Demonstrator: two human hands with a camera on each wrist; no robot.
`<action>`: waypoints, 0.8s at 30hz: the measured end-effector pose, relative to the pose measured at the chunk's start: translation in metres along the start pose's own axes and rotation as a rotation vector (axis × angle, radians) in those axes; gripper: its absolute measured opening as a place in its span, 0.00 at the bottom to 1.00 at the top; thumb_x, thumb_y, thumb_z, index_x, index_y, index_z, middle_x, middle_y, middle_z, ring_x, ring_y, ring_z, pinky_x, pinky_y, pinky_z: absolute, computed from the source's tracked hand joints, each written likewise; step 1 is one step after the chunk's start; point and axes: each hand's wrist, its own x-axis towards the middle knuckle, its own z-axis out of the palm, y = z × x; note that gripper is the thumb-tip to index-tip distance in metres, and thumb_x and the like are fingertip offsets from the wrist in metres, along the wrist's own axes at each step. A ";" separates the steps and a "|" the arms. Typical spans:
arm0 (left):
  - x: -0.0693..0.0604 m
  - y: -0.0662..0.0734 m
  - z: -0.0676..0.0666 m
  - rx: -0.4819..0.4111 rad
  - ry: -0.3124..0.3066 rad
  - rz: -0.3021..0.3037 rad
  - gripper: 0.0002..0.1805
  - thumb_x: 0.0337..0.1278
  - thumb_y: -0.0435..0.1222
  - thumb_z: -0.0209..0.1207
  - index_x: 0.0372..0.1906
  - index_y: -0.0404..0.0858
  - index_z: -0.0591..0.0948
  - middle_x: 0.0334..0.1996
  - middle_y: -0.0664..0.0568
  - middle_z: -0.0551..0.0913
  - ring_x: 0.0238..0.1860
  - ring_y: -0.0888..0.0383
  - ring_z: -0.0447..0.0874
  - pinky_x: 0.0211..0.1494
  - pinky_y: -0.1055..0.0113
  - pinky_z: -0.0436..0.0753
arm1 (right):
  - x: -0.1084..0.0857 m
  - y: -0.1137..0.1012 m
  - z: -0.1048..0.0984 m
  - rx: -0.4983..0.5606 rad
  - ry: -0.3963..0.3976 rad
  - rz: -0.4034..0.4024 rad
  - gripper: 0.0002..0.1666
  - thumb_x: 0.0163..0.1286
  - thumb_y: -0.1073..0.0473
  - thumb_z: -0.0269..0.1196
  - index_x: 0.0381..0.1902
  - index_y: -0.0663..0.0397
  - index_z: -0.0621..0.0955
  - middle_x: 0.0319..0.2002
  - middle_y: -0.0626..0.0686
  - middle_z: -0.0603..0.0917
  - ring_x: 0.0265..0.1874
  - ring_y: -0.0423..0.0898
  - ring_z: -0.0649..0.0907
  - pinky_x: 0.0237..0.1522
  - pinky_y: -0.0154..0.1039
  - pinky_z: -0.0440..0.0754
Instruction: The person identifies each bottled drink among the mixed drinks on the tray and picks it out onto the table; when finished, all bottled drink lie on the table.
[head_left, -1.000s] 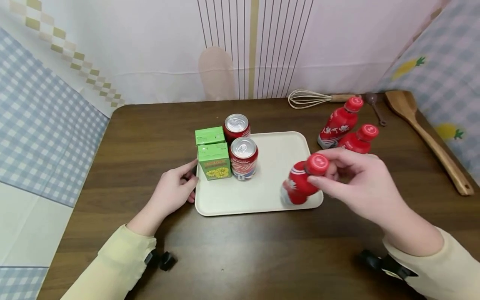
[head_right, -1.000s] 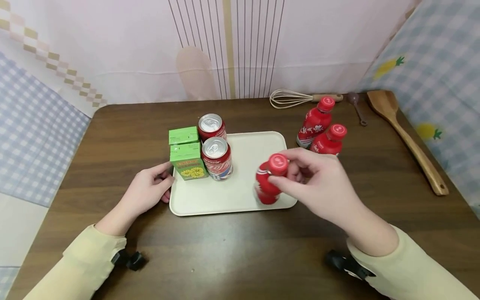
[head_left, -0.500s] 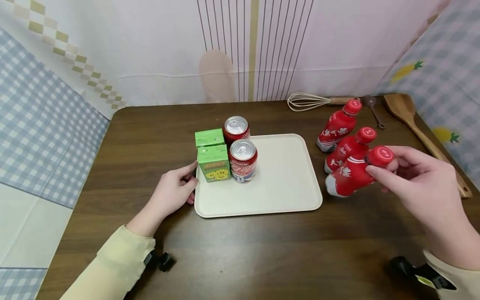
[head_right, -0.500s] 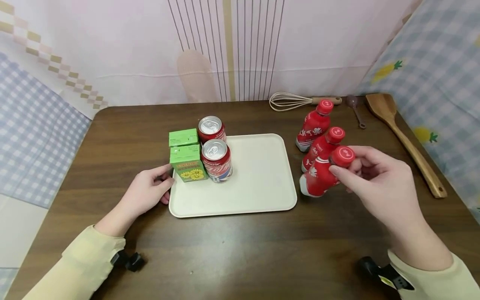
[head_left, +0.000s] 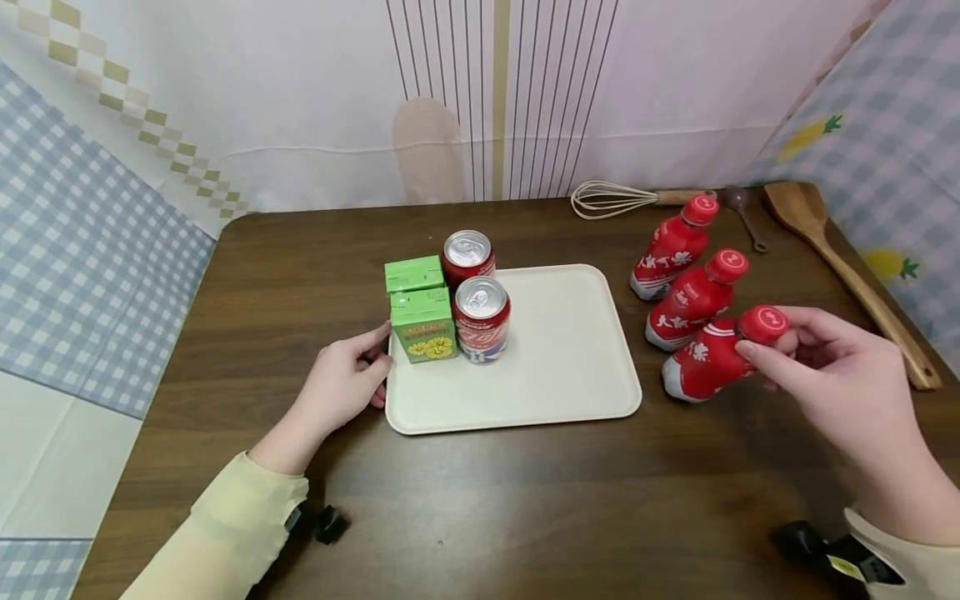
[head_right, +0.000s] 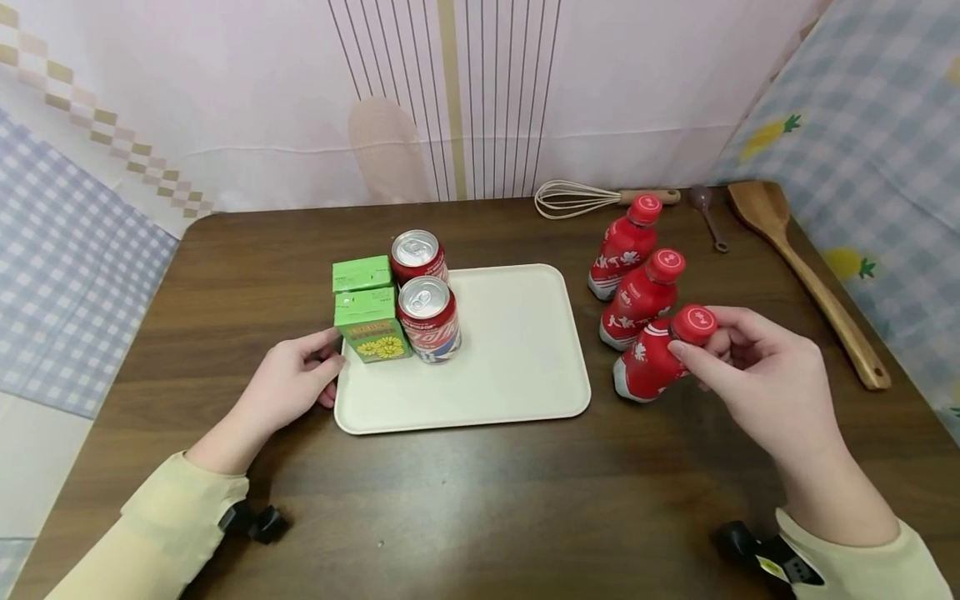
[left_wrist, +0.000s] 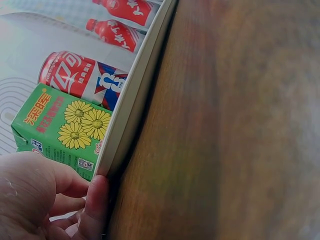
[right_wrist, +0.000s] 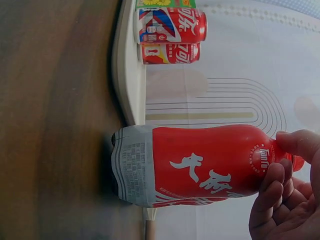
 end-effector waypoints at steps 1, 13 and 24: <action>0.000 0.000 0.000 -0.001 0.001 0.001 0.30 0.70 0.31 0.53 0.76 0.37 0.70 0.38 0.39 0.83 0.18 0.56 0.85 0.24 0.63 0.88 | 0.000 0.001 0.000 0.000 0.000 0.005 0.18 0.61 0.68 0.75 0.49 0.54 0.85 0.22 0.40 0.82 0.16 0.37 0.79 0.17 0.29 0.74; -0.001 -0.002 -0.002 -0.001 0.005 0.000 0.30 0.70 0.31 0.53 0.76 0.37 0.69 0.38 0.39 0.83 0.18 0.56 0.85 0.24 0.63 0.88 | -0.005 0.005 0.004 -0.013 0.016 0.023 0.17 0.61 0.66 0.75 0.49 0.53 0.85 0.22 0.40 0.80 0.17 0.36 0.77 0.16 0.34 0.70; 0.000 -0.002 -0.001 0.003 0.002 -0.006 0.31 0.70 0.31 0.52 0.77 0.37 0.69 0.39 0.39 0.83 0.19 0.56 0.85 0.25 0.63 0.88 | -0.006 0.009 0.007 -0.074 0.039 -0.053 0.18 0.60 0.66 0.75 0.47 0.51 0.85 0.20 0.39 0.78 0.16 0.35 0.74 0.16 0.33 0.68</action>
